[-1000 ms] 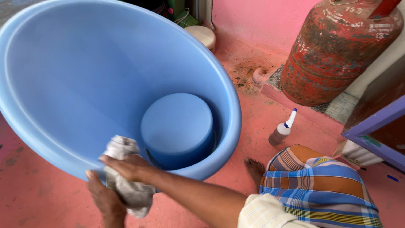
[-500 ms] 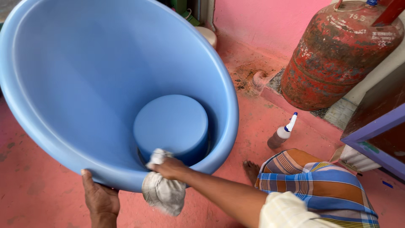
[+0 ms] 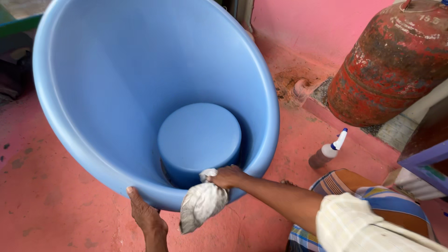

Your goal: The person wipes the interior and exterior of a large blue plastic tub with a cloth.

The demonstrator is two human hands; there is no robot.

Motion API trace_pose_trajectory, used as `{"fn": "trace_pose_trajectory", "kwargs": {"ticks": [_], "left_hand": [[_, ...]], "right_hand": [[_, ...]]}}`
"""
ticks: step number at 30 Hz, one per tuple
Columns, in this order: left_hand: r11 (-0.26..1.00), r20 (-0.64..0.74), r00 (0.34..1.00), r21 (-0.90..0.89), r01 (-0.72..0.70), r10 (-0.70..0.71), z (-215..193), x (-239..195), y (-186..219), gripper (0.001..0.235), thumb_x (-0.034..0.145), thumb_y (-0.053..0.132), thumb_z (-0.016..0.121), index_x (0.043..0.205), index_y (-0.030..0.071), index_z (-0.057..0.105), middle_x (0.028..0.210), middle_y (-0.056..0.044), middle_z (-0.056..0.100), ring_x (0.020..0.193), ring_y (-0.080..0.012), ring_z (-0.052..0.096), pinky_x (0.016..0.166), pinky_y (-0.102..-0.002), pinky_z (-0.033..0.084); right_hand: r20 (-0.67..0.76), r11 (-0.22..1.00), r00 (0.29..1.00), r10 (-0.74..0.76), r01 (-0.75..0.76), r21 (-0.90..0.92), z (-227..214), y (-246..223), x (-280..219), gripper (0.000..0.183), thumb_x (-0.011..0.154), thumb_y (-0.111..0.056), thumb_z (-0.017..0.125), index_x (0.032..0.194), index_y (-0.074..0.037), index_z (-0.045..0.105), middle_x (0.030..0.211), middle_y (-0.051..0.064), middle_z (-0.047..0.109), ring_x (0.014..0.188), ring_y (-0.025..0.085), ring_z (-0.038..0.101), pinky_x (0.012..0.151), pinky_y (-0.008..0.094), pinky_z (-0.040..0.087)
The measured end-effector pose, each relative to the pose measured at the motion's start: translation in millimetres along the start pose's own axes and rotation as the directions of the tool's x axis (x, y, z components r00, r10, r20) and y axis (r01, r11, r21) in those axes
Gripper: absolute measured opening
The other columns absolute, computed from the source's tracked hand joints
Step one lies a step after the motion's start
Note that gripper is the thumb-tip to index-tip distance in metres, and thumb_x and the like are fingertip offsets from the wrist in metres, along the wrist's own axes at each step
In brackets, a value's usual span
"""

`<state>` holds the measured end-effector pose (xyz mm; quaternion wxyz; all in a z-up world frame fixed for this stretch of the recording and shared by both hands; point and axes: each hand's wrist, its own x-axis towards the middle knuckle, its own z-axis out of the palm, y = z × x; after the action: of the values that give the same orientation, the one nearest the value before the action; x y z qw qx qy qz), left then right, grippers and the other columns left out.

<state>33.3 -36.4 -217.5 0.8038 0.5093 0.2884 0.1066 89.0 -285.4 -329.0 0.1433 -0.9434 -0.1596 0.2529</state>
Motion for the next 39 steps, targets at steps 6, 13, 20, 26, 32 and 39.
{"fn": "trace_pose_trajectory", "kwargs": {"ticks": [6,13,20,26,32,39], "left_hand": [[0.926,-0.025,0.998,-0.374,-0.056,0.051,32,-39,-78,0.081,0.098,0.064,0.046,0.148,0.0,0.039,0.148,-0.019,0.05,0.126,-0.0305,0.056,0.103,-0.046,0.047],[0.969,-0.171,0.973,-0.165,-0.183,0.154,13,23,-43,0.082,0.097,0.064,0.051,0.143,-0.004,0.048,0.145,-0.015,0.054,0.13,-0.0289,0.056,0.108,-0.041,0.048],[0.992,-0.192,0.978,-0.074,-0.101,0.085,13,-13,-79,0.082,0.096,0.058,0.053,0.145,-0.005,0.032,0.143,-0.02,0.049,0.129,-0.0316,0.056,0.106,-0.045,0.049],[0.988,-0.155,0.981,-0.117,0.096,-0.114,-3,4,-94,0.083,0.1,0.065,0.04,0.149,-0.002,0.034,0.15,-0.019,0.044,0.133,-0.0314,0.051,0.11,-0.044,0.044],[0.988,0.003,0.988,-0.012,0.157,-0.157,-17,54,-50,0.083,0.096,0.065,0.041,0.151,0.004,0.03,0.152,-0.018,0.041,0.134,-0.0308,0.049,0.111,-0.046,0.043],[0.998,0.026,0.998,-0.019,-0.058,0.058,2,33,-89,0.084,0.097,0.064,0.043,0.152,0.004,0.023,0.152,-0.018,0.038,0.137,-0.0312,0.047,0.114,-0.045,0.044]], "right_hand": [[-0.041,0.614,0.988,0.15,-0.06,0.787,-10,-154,86,0.094,0.103,-0.083,0.043,0.126,0.006,0.064,0.121,0.026,0.063,0.116,0.037,0.06,0.097,0.054,0.05],[0.011,0.941,0.998,0.062,-0.062,0.332,-40,-43,-20,0.081,0.098,-0.071,0.04,0.102,0.002,0.076,0.098,0.027,0.072,0.098,0.038,0.072,0.088,0.048,0.053],[-0.091,0.817,0.99,0.105,-0.033,0.576,-26,-148,46,0.093,0.095,-0.079,0.036,0.094,0.006,0.076,0.097,0.029,0.07,0.1,0.04,0.067,0.088,0.049,0.051],[-0.135,0.881,0.988,0.073,0.0,0.472,-15,-145,51,0.077,0.093,-0.072,0.045,0.085,0.0,0.072,0.079,0.023,0.073,0.077,0.035,0.073,0.074,0.051,0.057],[0.014,0.966,0.994,0.11,-0.11,0.235,-40,-61,22,0.081,0.096,-0.067,0.042,0.085,0.003,0.08,0.086,0.02,0.076,0.085,0.034,0.074,0.084,0.05,0.054],[-0.462,0.918,0.879,0.118,0.081,0.388,-11,-160,34,0.068,0.1,-0.059,0.045,0.102,0.001,0.076,0.097,0.024,0.074,0.096,0.038,0.071,0.092,0.049,0.054]]}}
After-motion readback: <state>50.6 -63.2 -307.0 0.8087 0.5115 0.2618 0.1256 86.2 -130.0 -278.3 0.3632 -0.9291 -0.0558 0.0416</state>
